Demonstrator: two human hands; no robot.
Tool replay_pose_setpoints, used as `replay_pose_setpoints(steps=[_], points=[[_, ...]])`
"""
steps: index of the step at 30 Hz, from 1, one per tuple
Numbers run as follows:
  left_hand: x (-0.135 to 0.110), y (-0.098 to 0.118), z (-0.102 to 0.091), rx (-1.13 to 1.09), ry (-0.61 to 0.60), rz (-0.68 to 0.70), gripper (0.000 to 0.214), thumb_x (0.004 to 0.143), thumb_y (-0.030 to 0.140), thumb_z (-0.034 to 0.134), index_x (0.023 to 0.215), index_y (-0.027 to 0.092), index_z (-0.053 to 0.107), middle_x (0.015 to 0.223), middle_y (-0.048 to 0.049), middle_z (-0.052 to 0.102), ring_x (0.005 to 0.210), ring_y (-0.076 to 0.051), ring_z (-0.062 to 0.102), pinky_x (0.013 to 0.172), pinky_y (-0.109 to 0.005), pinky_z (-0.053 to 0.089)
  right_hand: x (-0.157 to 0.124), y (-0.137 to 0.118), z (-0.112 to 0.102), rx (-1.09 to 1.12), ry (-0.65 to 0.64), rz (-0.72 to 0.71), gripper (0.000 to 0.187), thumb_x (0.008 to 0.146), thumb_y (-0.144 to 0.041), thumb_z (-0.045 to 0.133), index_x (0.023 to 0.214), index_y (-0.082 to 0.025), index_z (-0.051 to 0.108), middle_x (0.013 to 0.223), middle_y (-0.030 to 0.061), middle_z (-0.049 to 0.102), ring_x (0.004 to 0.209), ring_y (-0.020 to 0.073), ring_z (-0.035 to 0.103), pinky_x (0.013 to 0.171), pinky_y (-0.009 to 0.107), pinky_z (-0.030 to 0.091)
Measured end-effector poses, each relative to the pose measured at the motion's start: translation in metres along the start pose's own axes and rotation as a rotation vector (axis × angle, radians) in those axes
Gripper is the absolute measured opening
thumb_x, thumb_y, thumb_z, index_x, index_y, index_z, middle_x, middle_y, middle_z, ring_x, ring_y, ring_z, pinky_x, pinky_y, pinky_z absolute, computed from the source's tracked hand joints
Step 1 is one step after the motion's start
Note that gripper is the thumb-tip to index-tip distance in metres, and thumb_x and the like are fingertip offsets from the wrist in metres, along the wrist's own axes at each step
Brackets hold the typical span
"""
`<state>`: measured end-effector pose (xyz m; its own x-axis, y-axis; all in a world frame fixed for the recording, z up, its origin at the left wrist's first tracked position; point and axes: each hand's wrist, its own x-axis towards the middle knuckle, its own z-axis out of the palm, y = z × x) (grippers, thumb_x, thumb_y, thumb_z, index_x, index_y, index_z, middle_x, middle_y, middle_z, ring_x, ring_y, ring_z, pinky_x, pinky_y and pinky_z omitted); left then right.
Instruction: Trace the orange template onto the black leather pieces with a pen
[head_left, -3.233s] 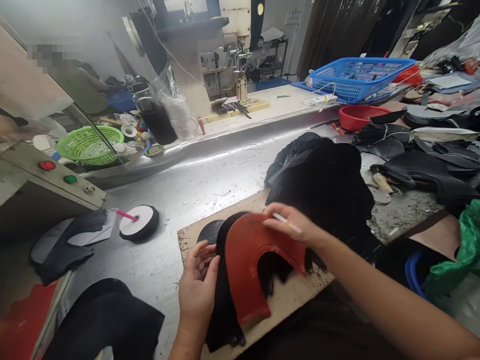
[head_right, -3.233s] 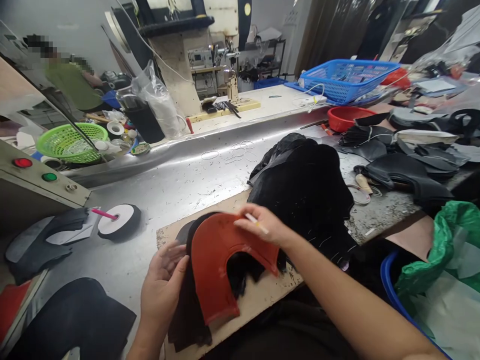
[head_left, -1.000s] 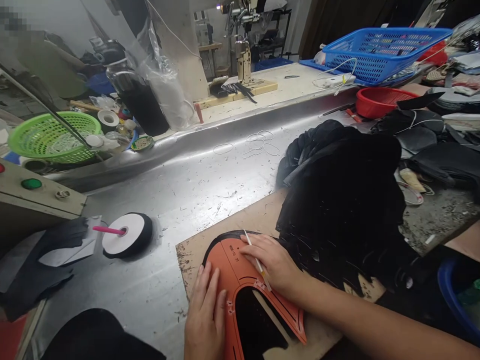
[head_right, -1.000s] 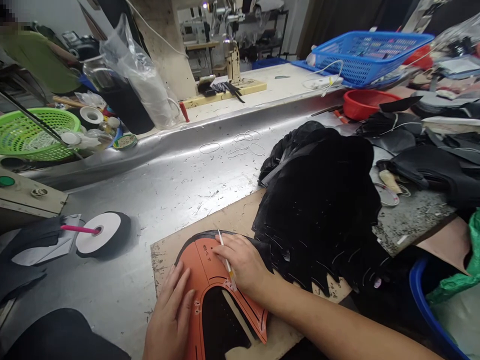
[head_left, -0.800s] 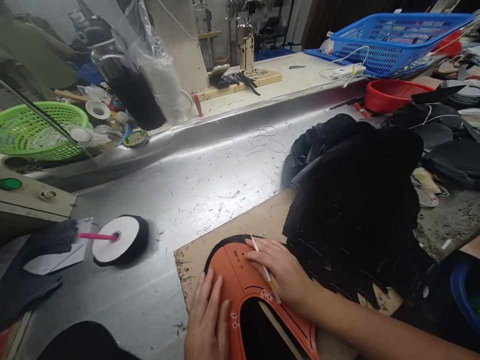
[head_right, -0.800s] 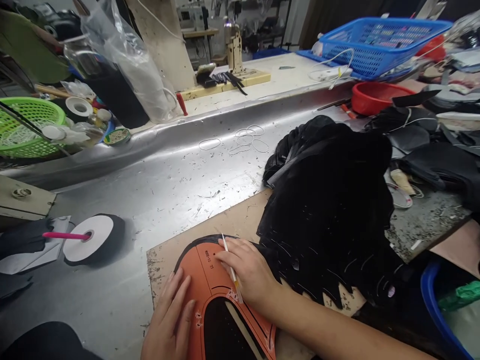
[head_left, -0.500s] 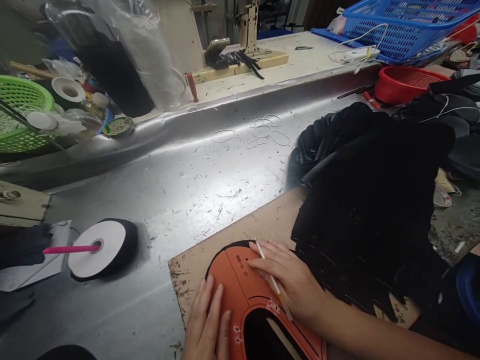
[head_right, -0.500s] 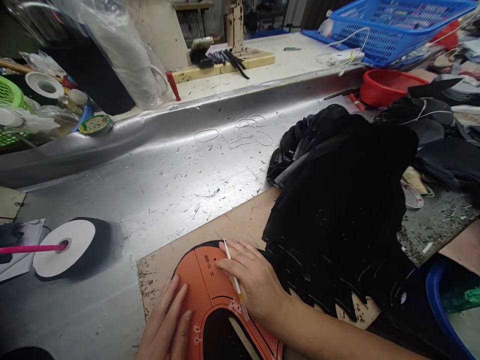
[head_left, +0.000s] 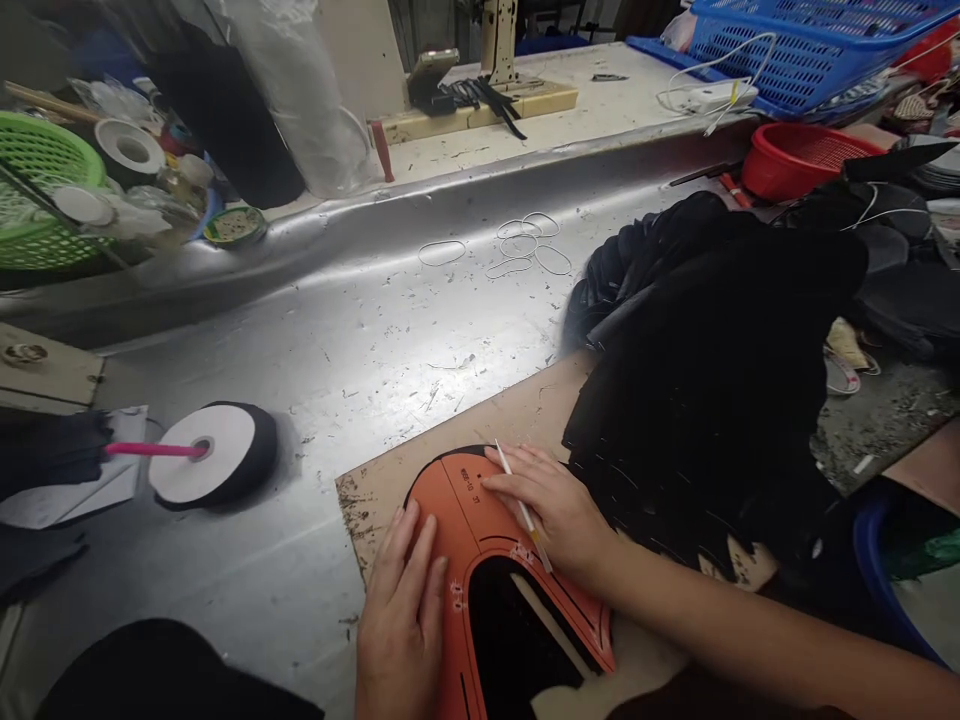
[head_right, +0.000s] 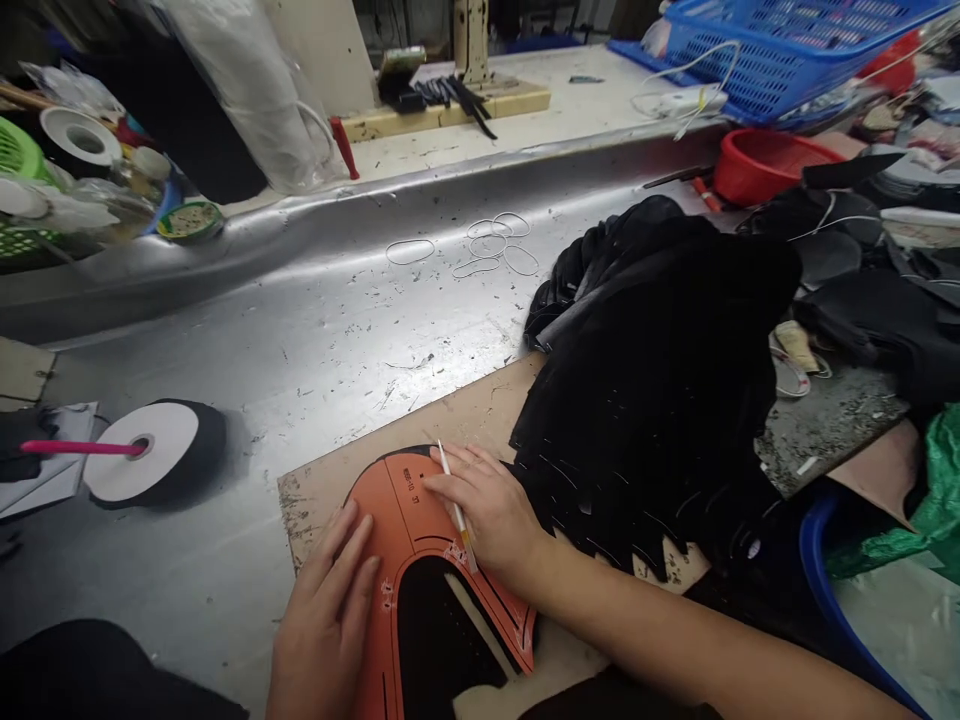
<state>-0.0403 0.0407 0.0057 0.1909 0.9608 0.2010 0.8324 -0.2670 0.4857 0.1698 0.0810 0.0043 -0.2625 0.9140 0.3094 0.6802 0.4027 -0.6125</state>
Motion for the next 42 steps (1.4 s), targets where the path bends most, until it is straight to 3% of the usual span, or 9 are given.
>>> replay_pose_setpoints(steps=[5,7,10,14,21,32,37,42], points=[[0.001,0.004,0.002,-0.054,0.039,-0.024,0.036,0.090,0.029,0.046,0.125,0.027,0.055,0.135,-0.0034,0.053,0.124,-0.022,0.050,0.103,-0.040,0.043,0.002,-0.008,-0.019,0.013,0.002,-0.050,0.035,0.096,-0.018,0.037,0.128,-0.018,0.051,0.130,0.0100,0.054,0.125,0.0219,0.047,0.106,0.049,0.034],[0.000,0.004,0.003,-0.074,0.048,-0.020,0.035,0.090,0.030,0.044,0.122,0.025,0.057,0.134,-0.0051,0.054,0.124,-0.022,0.049,0.103,-0.041,0.042,0.001,-0.019,-0.029,0.111,-0.016,-0.123,0.038,0.096,-0.020,0.037,0.133,-0.019,0.046,0.126,0.0093,0.058,0.120,0.0190,0.052,0.105,0.043,0.036],[0.000,0.003,0.004,-0.090,0.052,-0.016,0.035,0.090,0.031,0.044,0.120,0.022,0.059,0.134,-0.0081,0.054,0.124,-0.023,0.049,0.103,-0.043,0.042,-0.004,-0.039,-0.033,0.334,-0.189,-0.204,0.028,0.095,-0.026,0.044,0.116,-0.018,0.059,0.104,0.0059,0.069,0.096,0.0150,0.064,0.089,0.028,0.049],[-0.002,0.001,0.006,-0.110,0.062,-0.015,0.035,0.090,0.031,0.044,0.119,0.021,0.059,0.133,-0.0089,0.054,0.124,-0.023,0.049,0.103,-0.044,0.041,-0.011,-0.055,-0.019,0.361,-0.313,-0.104,0.016,0.090,-0.021,0.051,0.090,-0.016,0.066,0.085,0.0040,0.070,0.078,0.0149,0.065,0.072,0.023,0.050],[-0.003,0.000,0.009,-0.122,0.089,-0.001,0.034,0.090,0.029,0.042,0.117,0.021,0.060,0.131,-0.0082,0.056,0.123,-0.022,0.049,0.105,-0.043,0.039,-0.010,-0.059,-0.009,0.198,-0.338,-0.140,0.011,0.087,-0.017,0.055,0.088,-0.016,0.065,0.084,0.0046,0.071,0.079,0.0175,0.065,0.072,0.026,0.049],[-0.003,-0.001,0.010,-0.121,0.095,-0.011,0.035,0.088,0.028,0.042,0.117,0.022,0.060,0.131,-0.0077,0.056,0.123,-0.022,0.050,0.104,-0.043,0.040,-0.015,-0.063,-0.008,0.136,-0.324,-0.221,0.010,0.087,-0.020,0.056,0.088,-0.016,0.065,0.083,0.0049,0.071,0.074,0.0174,0.066,0.067,0.025,0.049],[-0.001,-0.001,0.010,-0.114,0.098,-0.006,0.035,0.089,0.030,0.042,0.117,0.021,0.060,0.132,-0.0082,0.055,0.122,-0.022,0.051,0.104,-0.044,0.040,-0.014,-0.061,-0.009,0.182,-0.332,-0.231,0.011,0.088,-0.019,0.055,0.088,-0.017,0.066,0.086,0.0041,0.071,0.081,0.0172,0.066,0.075,0.025,0.049],[0.000,0.001,0.006,-0.114,0.092,0.004,0.036,0.089,0.034,0.042,0.118,0.022,0.060,0.131,-0.0074,0.057,0.123,-0.022,0.050,0.105,-0.043,0.039,-0.013,-0.044,-0.032,0.246,-0.309,-0.050,0.016,0.089,-0.021,0.052,0.083,-0.017,0.067,0.077,0.0023,0.070,0.071,0.0145,0.065,0.067,0.022,0.048]])
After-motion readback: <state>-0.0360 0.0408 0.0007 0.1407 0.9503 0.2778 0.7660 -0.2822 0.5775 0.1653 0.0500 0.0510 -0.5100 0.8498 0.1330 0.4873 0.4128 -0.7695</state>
